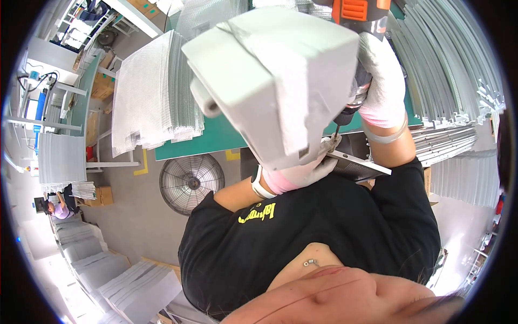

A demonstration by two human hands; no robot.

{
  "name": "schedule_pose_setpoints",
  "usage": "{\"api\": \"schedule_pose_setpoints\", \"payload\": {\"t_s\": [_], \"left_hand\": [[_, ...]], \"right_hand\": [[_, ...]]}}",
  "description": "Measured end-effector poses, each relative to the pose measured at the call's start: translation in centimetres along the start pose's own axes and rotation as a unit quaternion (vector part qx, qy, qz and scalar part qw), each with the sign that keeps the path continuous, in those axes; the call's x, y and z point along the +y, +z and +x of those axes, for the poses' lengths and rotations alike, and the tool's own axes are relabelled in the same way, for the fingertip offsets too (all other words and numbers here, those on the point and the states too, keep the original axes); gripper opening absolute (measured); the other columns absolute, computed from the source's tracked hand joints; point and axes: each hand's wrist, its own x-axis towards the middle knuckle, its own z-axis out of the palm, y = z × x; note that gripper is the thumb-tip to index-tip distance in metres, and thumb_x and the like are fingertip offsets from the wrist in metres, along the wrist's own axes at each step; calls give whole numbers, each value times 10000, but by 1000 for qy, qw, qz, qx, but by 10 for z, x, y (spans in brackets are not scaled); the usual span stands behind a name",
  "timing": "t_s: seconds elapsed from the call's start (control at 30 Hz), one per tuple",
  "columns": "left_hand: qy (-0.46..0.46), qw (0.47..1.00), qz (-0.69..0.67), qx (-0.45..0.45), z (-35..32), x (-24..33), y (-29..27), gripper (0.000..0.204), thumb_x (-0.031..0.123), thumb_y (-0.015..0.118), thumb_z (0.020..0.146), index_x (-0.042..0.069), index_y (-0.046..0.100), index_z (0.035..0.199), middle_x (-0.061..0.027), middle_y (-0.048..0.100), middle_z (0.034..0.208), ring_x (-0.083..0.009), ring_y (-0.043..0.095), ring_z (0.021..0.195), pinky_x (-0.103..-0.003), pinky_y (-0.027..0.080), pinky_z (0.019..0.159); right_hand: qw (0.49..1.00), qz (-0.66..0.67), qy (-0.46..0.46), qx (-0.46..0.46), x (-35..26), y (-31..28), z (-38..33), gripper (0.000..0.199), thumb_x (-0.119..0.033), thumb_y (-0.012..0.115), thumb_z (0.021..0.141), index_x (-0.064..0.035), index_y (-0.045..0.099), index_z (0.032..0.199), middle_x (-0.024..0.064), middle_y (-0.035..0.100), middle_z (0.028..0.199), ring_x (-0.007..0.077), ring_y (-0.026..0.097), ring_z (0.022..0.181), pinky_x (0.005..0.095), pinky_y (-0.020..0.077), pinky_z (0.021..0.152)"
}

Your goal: Assembling metal mesh filters by attaching a plastic handle component and securing it using a power drill and hammer.

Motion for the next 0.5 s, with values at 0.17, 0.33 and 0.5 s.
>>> {"api": "schedule_pose_setpoints", "payload": {"t_s": [0.17,0.33,0.5], "left_hand": [[-28,997,25,-68,-19,-12,12,347,291,793,801,113,694,1081,-69,566,809,-244,567,710,-378,434,631],[-46,995,-26,-85,-20,-15,6,306,355,772,838,123,649,996,-79,579,822,-275,578,729,-395,440,645],[13,990,57,-131,-10,-20,0,336,327,765,862,106,677,1098,-81,622,882,-237,619,807,-377,473,679]], "right_hand": [[1000,0,0,-7,4,-6,-6,426,-337,649,954,5,585,1199,49,618,787,80,543,566,205,417,498],[1000,11,5,-25,14,-16,-6,598,-404,683,897,18,540,1296,49,678,844,62,576,564,179,435,486],[1000,0,-24,-10,24,-21,-5,614,-398,670,918,23,529,1342,110,707,1012,110,679,762,217,534,630]]}}
